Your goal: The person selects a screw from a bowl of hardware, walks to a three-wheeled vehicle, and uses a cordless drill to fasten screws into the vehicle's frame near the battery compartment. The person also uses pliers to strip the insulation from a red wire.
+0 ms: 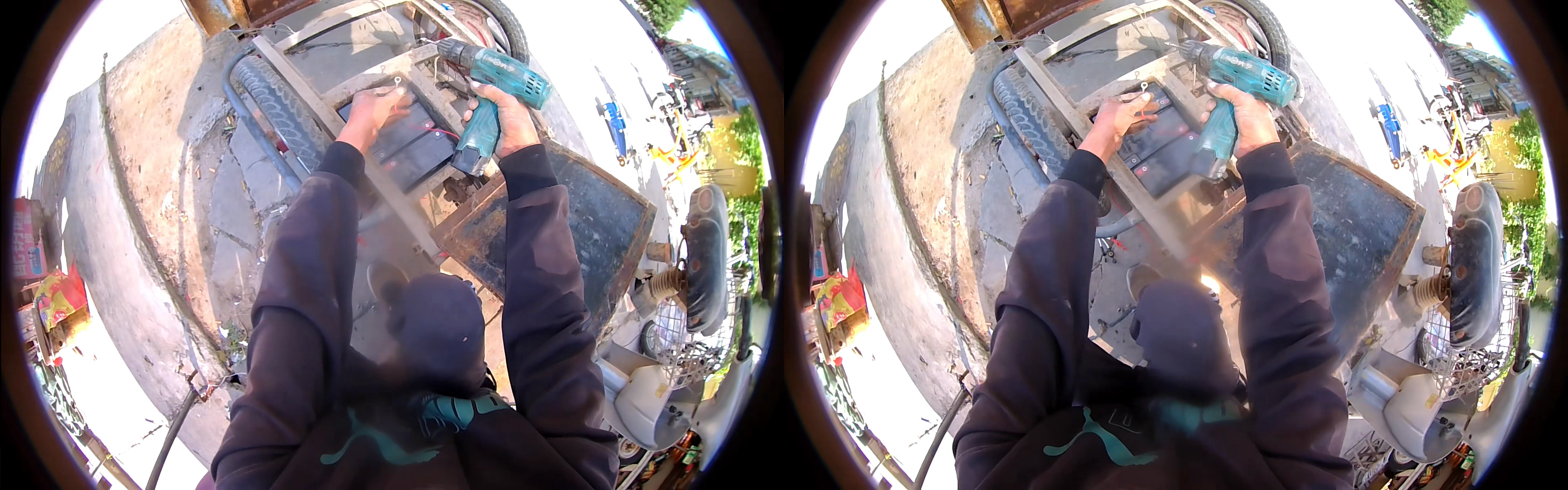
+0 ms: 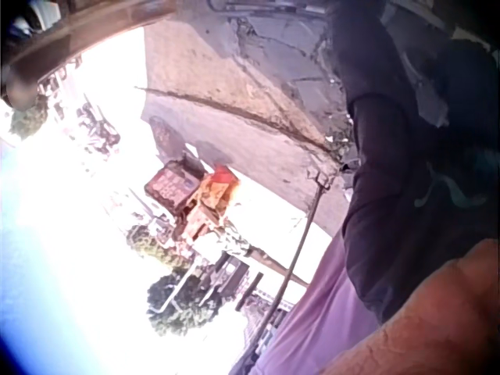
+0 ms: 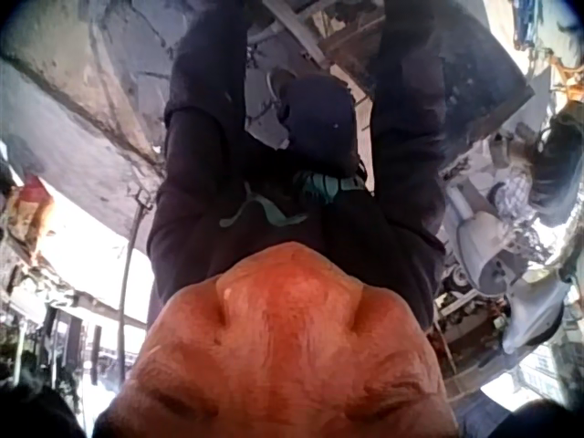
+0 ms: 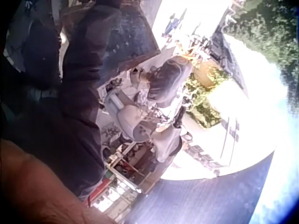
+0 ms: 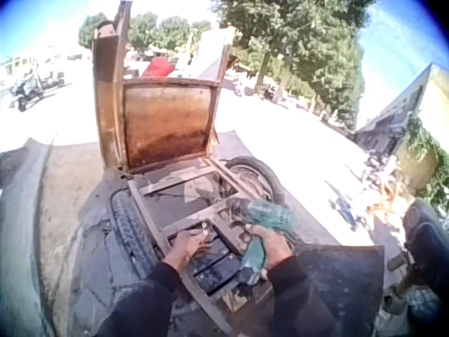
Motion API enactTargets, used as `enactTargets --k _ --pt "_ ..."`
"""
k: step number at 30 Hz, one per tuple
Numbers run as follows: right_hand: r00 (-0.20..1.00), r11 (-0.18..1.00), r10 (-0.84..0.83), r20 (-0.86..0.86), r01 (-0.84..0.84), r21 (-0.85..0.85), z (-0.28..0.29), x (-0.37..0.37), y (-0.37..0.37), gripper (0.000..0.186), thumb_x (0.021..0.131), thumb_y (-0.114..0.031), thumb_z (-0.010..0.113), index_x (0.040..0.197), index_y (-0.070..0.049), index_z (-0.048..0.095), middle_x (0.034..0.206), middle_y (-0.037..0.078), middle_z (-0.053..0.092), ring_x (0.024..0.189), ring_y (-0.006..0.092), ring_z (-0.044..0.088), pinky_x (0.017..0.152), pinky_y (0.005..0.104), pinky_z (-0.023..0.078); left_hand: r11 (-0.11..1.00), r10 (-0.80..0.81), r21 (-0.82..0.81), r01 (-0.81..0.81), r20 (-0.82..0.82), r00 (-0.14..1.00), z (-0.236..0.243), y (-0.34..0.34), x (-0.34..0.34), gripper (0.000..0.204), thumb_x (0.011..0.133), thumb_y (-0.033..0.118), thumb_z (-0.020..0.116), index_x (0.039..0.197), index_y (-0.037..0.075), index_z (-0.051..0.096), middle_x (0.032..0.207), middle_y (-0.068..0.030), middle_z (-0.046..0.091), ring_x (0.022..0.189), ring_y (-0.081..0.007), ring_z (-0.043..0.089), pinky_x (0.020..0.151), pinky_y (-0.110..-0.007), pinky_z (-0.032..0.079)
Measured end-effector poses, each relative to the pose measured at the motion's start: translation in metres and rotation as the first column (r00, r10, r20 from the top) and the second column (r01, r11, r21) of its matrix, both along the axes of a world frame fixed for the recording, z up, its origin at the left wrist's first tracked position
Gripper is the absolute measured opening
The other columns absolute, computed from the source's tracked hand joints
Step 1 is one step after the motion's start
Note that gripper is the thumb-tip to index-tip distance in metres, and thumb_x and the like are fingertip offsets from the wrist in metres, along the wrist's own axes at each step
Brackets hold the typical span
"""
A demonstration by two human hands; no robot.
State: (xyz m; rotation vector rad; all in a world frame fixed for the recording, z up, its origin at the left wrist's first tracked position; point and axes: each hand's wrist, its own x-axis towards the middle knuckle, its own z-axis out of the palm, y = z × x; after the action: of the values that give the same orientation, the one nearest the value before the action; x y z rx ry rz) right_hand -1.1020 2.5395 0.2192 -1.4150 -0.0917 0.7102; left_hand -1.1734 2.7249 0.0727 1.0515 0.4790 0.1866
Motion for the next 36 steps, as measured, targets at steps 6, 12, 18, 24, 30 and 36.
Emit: enactTargets --k 6,12,18,24,30,36 --pt "0.982 0.989 0.104 -0.159 -0.118 -0.084 -0.032 0.04 -0.002 0.023 0.083 -0.014 0.071 0.101 -0.004 0.061 0.074 0.006 0.06 0.062 0.0202 0.063 0.058 0.0343 0.054 0.999 0.049 0.015 -0.048 -0.095 0.994 -0.035 -0.024 0.005 0.036 0.09 0.021 0.068 0.114 -0.005 0.065 0.096 -0.0145 0.072 0.082 -0.0231 0.068 0.073 -0.033 0.053" --pt "0.979 0.955 0.176 -0.108 -0.196 -0.223 -0.04 0.066 -0.013 0.022 0.084 -0.015 0.07 0.1 -0.003 0.062 0.072 0.005 0.06 0.061 0.0182 0.062 0.06 0.0319 0.054 0.987 0.098 -0.113 -0.115 -0.146 0.984 -0.057 -0.031 0.018 0.03 0.093 0.023 0.066 0.112 0.001 0.068 0.092 -0.0049 0.068 0.072 -0.015 0.065 0.059 -0.026 0.046" --pt "0.95 0.896 0.285 -0.124 -0.31 -0.319 -0.035 0.073 -0.017 0.023 0.081 -0.014 0.073 0.099 -0.006 0.062 0.072 0.004 0.06 0.062 0.0168 0.061 0.059 0.0328 0.054 0.987 0.143 -0.051 -0.153 -0.154 0.978 -0.066 -0.032 0.032 0.03 0.094 0.022 0.064 0.115 0.0 0.067 0.093 -0.0083 0.07 0.067 -0.0141 0.065 0.051 -0.024 0.04" --pt "0.93 0.855 0.362 -0.066 -0.359 -0.374 -0.056 0.083 -0.017 0.03 0.077 -0.019 0.076 0.1 -0.006 0.062 0.078 0.005 0.062 0.064 0.017 0.061 0.059 0.0331 0.053 0.989 0.147 0.001 -0.149 -0.165 0.975 -0.069 -0.032 0.039 0.028 0.094 0.02 0.064 0.112 -0.001 0.068 0.09 -0.0092 0.071 0.062 -0.0129 0.062 0.045 -0.026 0.035" --pt "0.914 0.835 0.405 0.018 -0.362 -0.414 -0.062 0.076 -0.01 0.031 0.076 -0.018 0.075 0.102 -0.006 0.062 0.08 0.007 0.063 0.063 0.0191 0.062 0.056 0.0347 0.052 0.986 0.163 0.011 -0.164 -0.178 0.97 -0.067 -0.031 0.039 0.029 0.093 0.02 0.065 0.111 -0.002 0.068 0.09 -0.0093 0.072 0.06 -0.0128 0.061 0.044 -0.026 0.035" --pt "0.909 0.819 0.416 0.025 -0.363 -0.444 -0.07 0.079 -0.009 0.032 0.076 -0.017 0.075 0.104 -0.005 0.063 0.081 0.007 0.063 0.06 0.0206 0.063 0.054 0.0346 0.053 0.989 0.15 0.032 -0.147 -0.191 0.97 -0.065 -0.031 0.039 0.029 0.092 0.019 0.065 0.112 -0.002 0.068 0.093 -0.0094 0.072 0.066 -0.0136 0.065 0.048 -0.025 0.041"
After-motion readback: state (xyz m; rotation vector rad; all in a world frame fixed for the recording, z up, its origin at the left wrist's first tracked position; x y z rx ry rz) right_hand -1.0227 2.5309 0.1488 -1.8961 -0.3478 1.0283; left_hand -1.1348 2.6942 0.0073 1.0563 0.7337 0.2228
